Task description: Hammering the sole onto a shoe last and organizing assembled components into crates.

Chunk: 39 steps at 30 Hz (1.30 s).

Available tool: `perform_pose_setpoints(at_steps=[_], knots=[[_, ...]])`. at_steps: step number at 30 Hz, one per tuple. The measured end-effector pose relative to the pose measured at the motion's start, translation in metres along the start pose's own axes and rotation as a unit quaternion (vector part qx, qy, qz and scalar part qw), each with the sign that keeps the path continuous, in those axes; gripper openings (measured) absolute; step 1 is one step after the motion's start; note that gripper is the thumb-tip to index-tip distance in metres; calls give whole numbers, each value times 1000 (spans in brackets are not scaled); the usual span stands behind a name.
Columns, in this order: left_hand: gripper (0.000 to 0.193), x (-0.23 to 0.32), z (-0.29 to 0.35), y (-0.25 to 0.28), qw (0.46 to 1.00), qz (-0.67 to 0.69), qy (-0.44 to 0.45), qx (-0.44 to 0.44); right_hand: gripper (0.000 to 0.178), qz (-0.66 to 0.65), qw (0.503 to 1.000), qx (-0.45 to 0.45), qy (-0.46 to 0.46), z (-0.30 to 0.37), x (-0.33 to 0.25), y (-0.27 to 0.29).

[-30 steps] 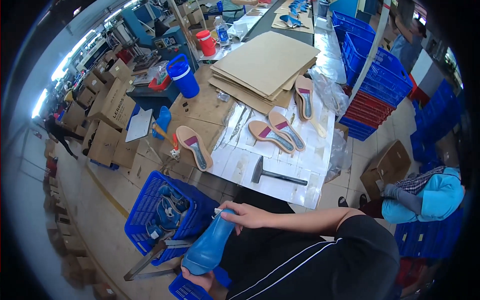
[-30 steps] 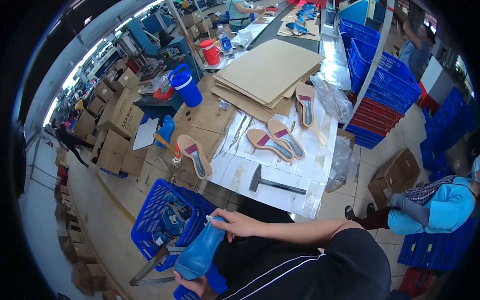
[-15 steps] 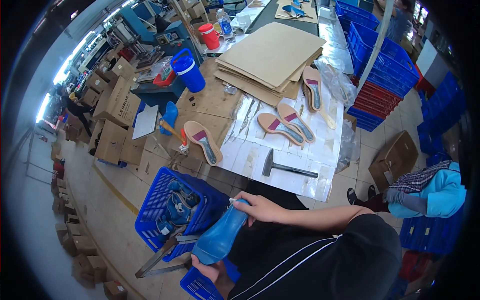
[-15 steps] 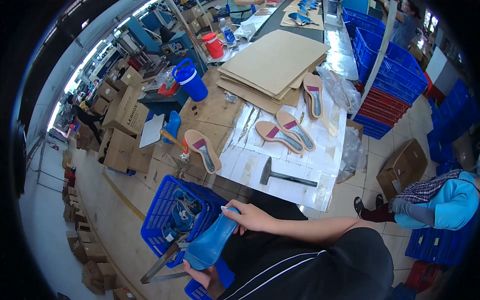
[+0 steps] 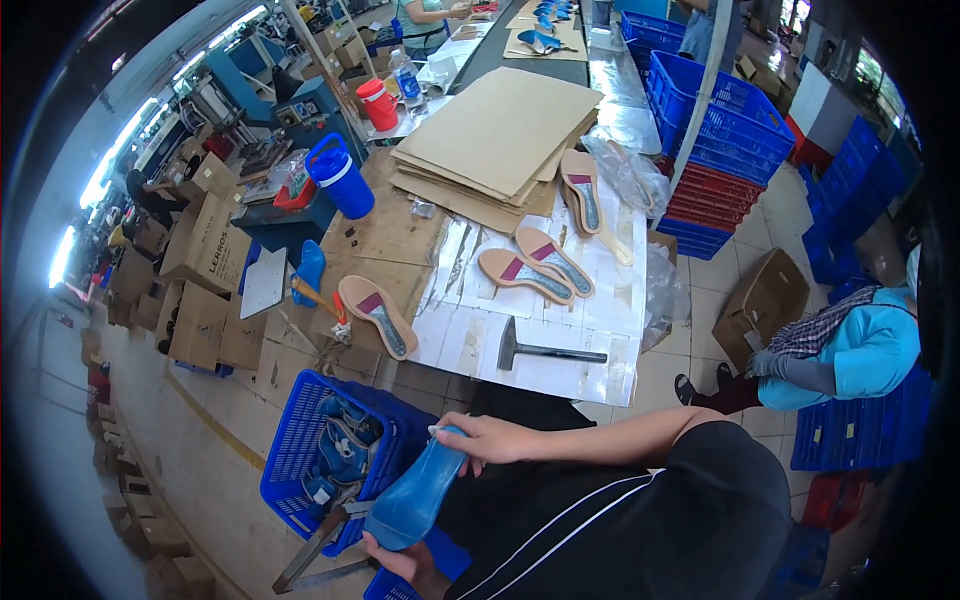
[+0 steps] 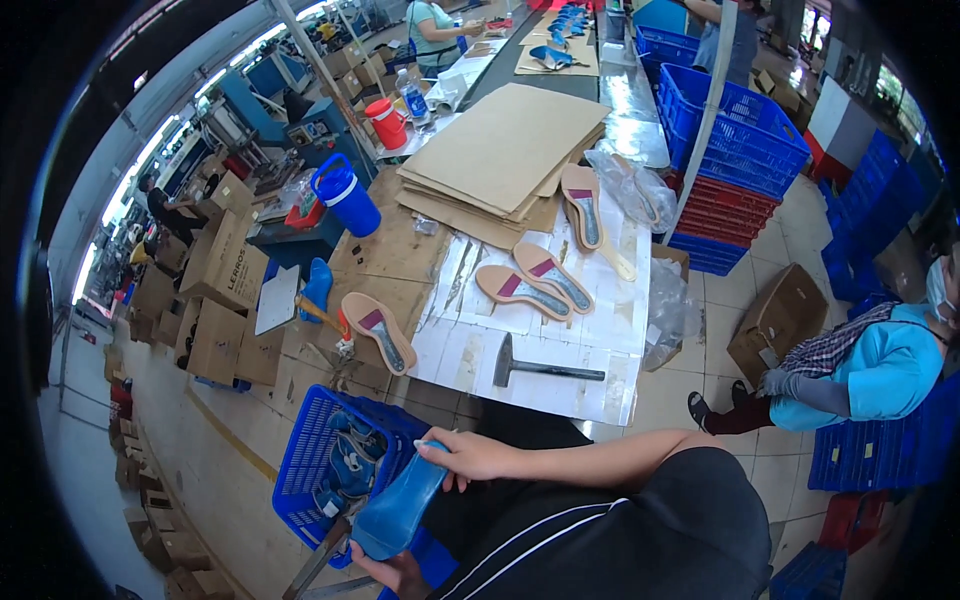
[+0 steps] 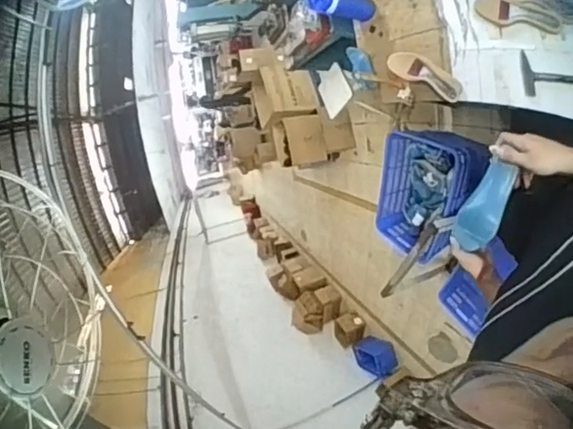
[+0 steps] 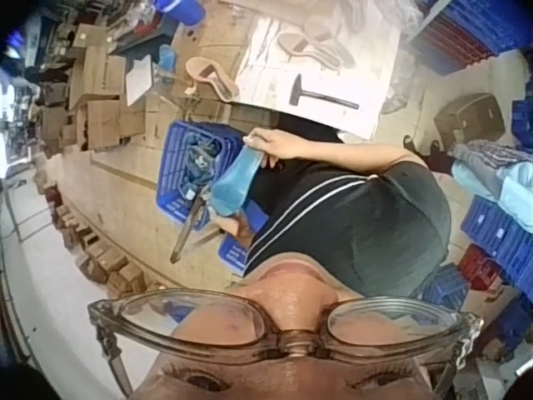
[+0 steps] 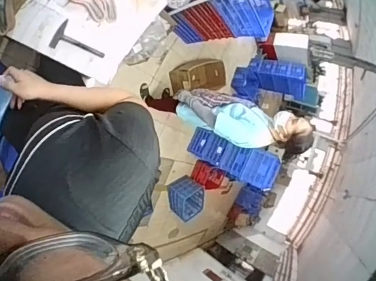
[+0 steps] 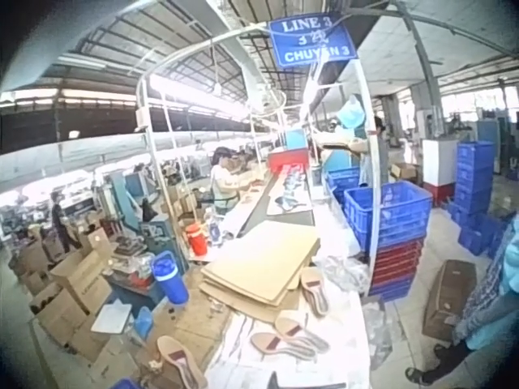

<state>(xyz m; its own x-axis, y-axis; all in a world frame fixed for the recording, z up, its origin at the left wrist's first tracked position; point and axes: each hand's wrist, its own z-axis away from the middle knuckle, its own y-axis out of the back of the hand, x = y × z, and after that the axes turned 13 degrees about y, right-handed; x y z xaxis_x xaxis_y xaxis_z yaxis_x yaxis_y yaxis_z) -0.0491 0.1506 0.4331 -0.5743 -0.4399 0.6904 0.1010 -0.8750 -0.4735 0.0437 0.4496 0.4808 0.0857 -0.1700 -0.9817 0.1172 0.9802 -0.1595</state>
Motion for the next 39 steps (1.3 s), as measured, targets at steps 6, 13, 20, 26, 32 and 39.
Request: perform_pose_setpoints(at_steps=[6,13,20,26,32,39], knots=[[64,0,-18,27,999,36,33,-12,59,-28,1000,-4,-1,-2,-1,0],[69,-11,0,-27,999,-30,-6,-38,53,-15,998,64,3,2,-3,23],[72,-9,-30,14,995,-41,31,-85,59,-38,998,40,19,-1,0,18],[61,2,-21,8,998,6,53,36,64,-52,998,-7,40,-14,17,2],[47,3,-16,7,994,18,73,76,64,-7,997,-66,-26,-11,29,19],[46,-2,-27,4,993,6,78,93,67,-36,996,-78,-19,-27,50,17]])
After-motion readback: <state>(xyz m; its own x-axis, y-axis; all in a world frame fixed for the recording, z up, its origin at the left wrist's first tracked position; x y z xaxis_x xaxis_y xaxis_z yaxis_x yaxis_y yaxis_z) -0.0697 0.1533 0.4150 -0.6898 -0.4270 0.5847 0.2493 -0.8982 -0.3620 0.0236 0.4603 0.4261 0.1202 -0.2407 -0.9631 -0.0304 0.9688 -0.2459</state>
